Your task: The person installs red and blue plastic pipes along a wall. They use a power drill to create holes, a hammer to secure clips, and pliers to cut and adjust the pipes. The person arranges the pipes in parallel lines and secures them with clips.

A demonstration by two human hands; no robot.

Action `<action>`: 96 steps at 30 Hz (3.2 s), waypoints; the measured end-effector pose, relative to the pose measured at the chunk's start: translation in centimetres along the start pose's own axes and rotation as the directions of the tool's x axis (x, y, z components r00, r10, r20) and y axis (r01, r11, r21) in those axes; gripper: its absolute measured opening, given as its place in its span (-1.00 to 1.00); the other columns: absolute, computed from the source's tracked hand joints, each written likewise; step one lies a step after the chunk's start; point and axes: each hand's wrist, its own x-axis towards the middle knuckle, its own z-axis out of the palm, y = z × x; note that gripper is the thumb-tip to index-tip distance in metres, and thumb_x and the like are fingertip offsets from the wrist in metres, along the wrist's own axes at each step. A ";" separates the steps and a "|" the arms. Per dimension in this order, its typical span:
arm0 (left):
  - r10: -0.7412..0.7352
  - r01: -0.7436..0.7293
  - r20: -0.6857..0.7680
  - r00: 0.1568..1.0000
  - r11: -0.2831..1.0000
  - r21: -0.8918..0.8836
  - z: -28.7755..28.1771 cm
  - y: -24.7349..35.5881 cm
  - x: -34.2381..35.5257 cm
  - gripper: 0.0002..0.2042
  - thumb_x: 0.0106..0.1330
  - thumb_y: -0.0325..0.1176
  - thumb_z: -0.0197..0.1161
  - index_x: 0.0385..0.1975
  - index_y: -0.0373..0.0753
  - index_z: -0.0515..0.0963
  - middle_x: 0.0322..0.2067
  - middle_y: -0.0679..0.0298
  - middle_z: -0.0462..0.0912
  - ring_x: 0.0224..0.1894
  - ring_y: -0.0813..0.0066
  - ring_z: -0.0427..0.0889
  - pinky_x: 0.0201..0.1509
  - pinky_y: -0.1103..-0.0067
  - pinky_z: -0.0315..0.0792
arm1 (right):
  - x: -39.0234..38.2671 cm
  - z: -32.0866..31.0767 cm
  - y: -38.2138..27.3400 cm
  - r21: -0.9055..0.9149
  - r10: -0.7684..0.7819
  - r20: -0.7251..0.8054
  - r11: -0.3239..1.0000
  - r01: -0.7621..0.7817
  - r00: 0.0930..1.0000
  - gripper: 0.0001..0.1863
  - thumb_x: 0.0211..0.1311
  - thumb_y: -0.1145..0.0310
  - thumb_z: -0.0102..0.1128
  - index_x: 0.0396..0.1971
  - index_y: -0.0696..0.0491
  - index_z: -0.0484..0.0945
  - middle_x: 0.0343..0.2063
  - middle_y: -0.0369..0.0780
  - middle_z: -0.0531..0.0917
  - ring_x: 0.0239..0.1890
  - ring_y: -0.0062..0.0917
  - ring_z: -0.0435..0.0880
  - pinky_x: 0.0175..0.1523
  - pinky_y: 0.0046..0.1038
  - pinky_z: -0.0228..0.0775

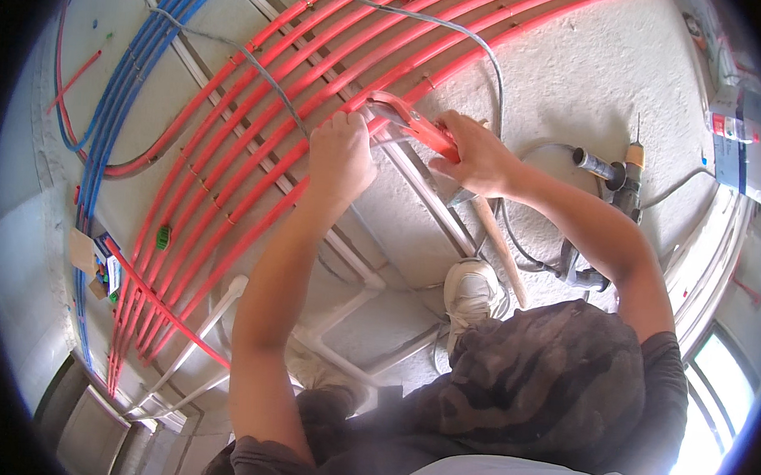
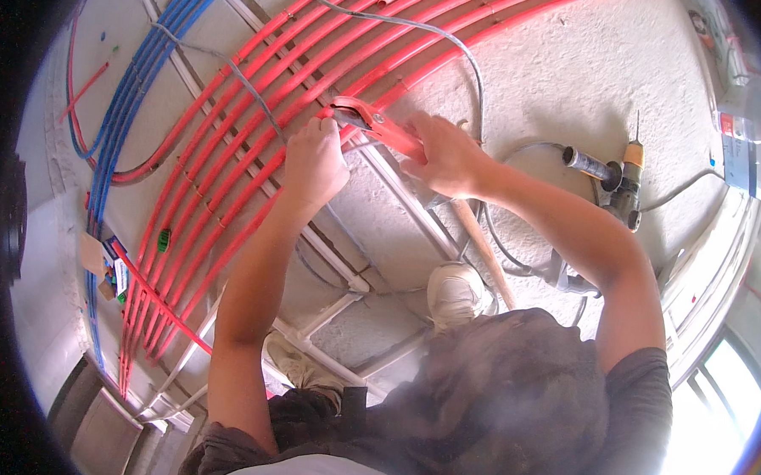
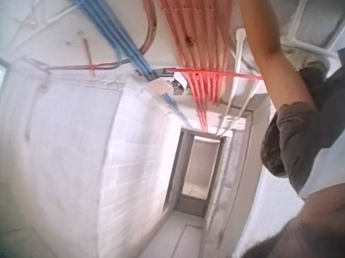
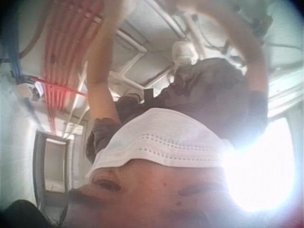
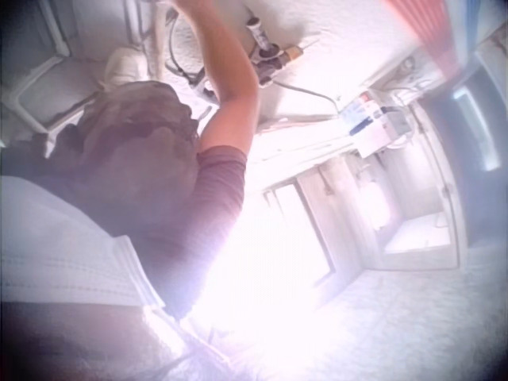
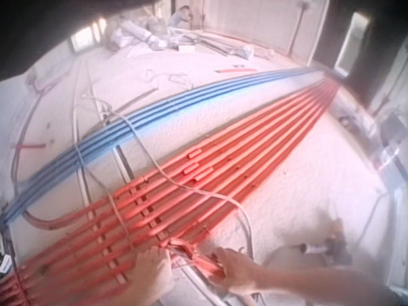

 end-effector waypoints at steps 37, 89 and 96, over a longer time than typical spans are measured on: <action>-0.284 0.300 0.099 0.954 0.897 -0.324 -1.3 0.7 1.1 -0.83 0.18 -0.39 0.34 -0.38 -0.39 0.63 -0.27 -0.12 0.70 -0.18 -0.16 0.71 -0.06 0.13 0.57 | 3.5 -5.4 -5.4 0.343 0.386 0.609 0.659 -0.669 0.693 -0.82 0.26 0.28 0.39 -0.36 0.04 0.60 -0.43 -0.33 0.51 -0.39 -0.60 0.44 -0.30 -0.43 0.28; -0.191 0.184 -0.133 0.972 0.981 -0.064 -3.1 -2.2 0.7 -0.86 0.07 -0.45 0.34 -0.36 -0.30 0.63 -0.24 0.02 0.69 -0.22 -0.12 0.72 -0.11 0.13 0.61 | 0.9 2.7 -4.3 0.714 0.325 0.530 0.328 -0.619 0.783 -0.76 0.37 0.30 0.33 -0.19 0.15 0.54 -0.33 -0.18 0.60 -0.32 -0.44 0.69 -0.39 -0.33 0.58; -0.116 0.103 -0.166 0.979 0.991 -0.084 -3.1 -3.2 2.0 -0.85 0.05 -0.41 0.36 -0.39 -0.29 0.68 -0.28 0.05 0.70 -0.19 -0.02 0.72 -0.08 0.13 0.56 | -2.8 3.7 -7.5 0.666 -0.111 0.744 0.202 -0.718 0.659 -0.60 0.34 0.38 0.25 0.13 0.15 0.46 -0.15 -0.18 0.65 -0.07 -0.39 0.72 0.05 -0.22 0.64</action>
